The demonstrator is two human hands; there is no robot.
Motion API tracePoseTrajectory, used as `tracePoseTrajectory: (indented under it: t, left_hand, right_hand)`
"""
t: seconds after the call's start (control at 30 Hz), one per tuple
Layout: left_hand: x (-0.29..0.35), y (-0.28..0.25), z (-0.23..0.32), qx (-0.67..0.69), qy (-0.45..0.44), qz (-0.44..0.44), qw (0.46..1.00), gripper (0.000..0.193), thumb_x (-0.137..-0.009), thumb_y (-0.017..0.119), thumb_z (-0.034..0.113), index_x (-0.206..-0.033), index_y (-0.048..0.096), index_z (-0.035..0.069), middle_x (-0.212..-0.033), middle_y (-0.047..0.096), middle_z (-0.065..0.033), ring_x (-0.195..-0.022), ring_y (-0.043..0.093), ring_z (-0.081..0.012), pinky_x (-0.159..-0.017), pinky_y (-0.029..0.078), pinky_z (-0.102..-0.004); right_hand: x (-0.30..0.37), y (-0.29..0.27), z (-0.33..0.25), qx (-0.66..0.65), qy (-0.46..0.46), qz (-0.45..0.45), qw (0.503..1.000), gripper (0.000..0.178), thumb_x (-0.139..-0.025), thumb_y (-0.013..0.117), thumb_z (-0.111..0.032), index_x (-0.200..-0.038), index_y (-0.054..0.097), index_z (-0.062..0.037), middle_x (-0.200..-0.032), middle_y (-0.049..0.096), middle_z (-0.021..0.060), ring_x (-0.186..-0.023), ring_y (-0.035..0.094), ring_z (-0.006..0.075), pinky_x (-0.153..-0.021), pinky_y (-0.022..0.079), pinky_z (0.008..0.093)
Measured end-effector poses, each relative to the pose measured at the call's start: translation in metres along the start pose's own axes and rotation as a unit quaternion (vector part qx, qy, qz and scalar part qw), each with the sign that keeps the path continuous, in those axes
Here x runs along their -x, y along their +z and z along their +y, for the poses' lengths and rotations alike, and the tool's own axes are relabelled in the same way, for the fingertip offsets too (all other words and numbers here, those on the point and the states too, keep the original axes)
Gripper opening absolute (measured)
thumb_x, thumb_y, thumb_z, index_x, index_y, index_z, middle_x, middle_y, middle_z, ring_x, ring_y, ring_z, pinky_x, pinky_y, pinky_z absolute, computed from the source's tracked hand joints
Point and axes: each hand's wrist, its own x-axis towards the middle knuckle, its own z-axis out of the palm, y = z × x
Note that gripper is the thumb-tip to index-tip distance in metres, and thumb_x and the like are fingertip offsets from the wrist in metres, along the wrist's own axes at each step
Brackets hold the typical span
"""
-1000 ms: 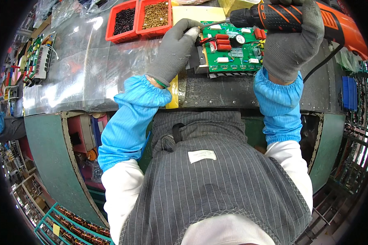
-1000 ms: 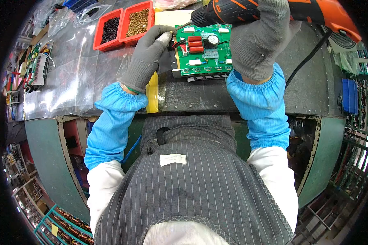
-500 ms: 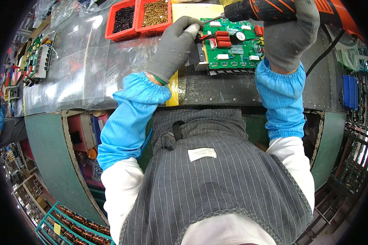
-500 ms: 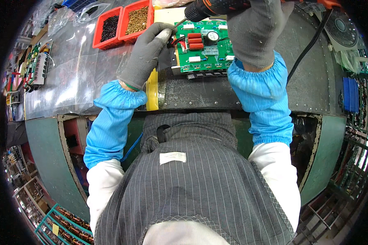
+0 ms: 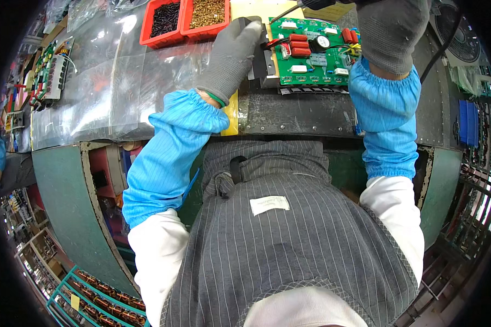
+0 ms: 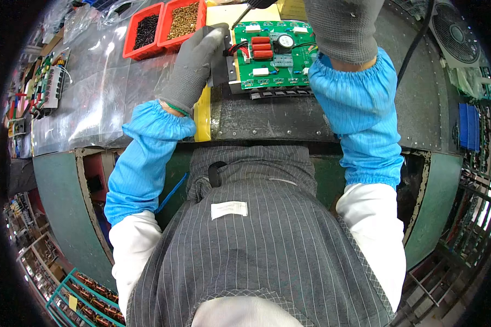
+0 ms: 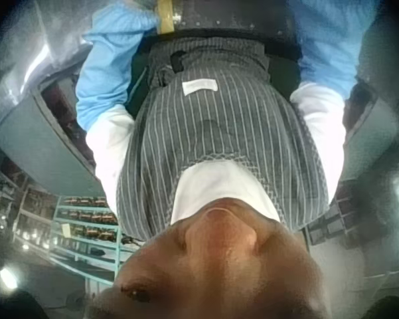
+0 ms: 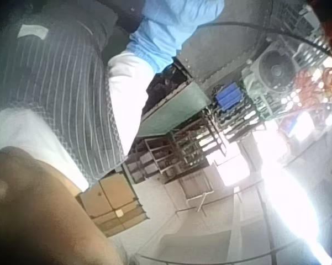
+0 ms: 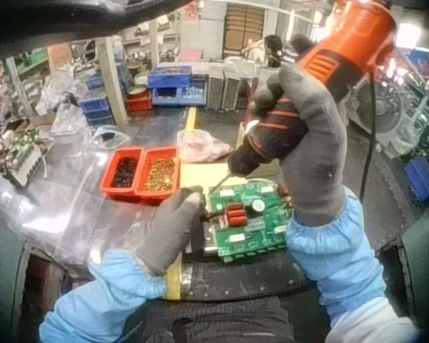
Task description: Assembling an electronic inverter by mounting a PCB to a heat sink, applying components, and securing with an electric screwdriver.
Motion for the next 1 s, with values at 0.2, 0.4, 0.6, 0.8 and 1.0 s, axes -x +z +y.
tracePoseTrajectory:
  t: [0.2,0.4,0.6,0.8,1.0]
  left_hand:
    - [-0.006,-0.006,-0.002,-0.097,0.027,-0.013,0.995,0.041,-0.108,0.049,0.031,-0.127,0.067,0.0,-0.095,0.064,-0.001,-0.081,0.057,-0.0088,-0.071,0.048,-0.0246]
    - [-0.008,-0.007,-0.009,-0.153,0.112,-0.032,0.981,0.035,-0.108,0.049,0.029,-0.117,0.067,0.001,-0.092,0.064,-0.0003,-0.079,0.056,-0.0075,-0.071,0.048,-0.024]
    - [-0.005,-0.005,-0.002,-0.097,0.062,-0.03,0.993,0.033,-0.108,0.049,0.029,-0.111,0.067,0.001,-0.09,0.063,0.0011,-0.078,0.055,-0.0069,-0.07,0.046,-0.0236]
    - [-0.003,-0.01,-0.002,-0.157,0.058,-0.016,0.986,0.039,-0.106,0.048,0.031,-0.114,0.067,-0.002,-0.092,0.068,-0.02,-0.086,0.065,-0.0305,-0.08,0.052,-0.0404]
    - [-0.008,-0.011,-0.011,-0.178,0.122,-0.031,0.976,0.032,-0.109,0.049,0.031,-0.099,0.065,0.005,-0.079,0.056,0.003,-0.07,0.051,-0.0056,-0.062,0.043,-0.0252]
  right_hand:
    - [-0.002,0.002,0.007,-0.021,0.044,-0.04,0.998,0.059,-0.097,0.07,-0.027,-0.143,0.043,-0.0011,-0.094,0.061,0.0039,-0.084,0.067,0.0132,-0.072,0.058,0.0287]
    - [-0.006,0.003,0.015,-0.043,0.054,-0.049,0.996,0.061,-0.096,0.072,-0.024,-0.143,0.042,0.0017,-0.094,0.06,0.0042,-0.083,0.067,0.0139,-0.073,0.057,0.0285]
    - [-0.008,0.003,0.015,-0.048,0.055,-0.06,0.996,0.061,-0.096,0.072,-0.023,-0.143,0.041,0.0025,-0.094,0.061,0.0052,-0.083,0.067,0.0143,-0.075,0.058,0.0291]
    - [-0.007,0.011,0.022,-0.045,0.046,-0.074,0.995,0.063,-0.095,0.074,-0.025,-0.141,0.042,0.0027,-0.095,0.061,0.0067,-0.082,0.067,0.0146,-0.075,0.059,0.0304]
    - [-0.013,0.029,0.015,0.002,0.029,-0.102,0.994,0.038,-0.09,0.073,-0.026,-0.113,0.055,-0.0013,-0.086,0.061,0.0049,-0.075,0.065,0.0147,-0.069,0.059,0.0307]
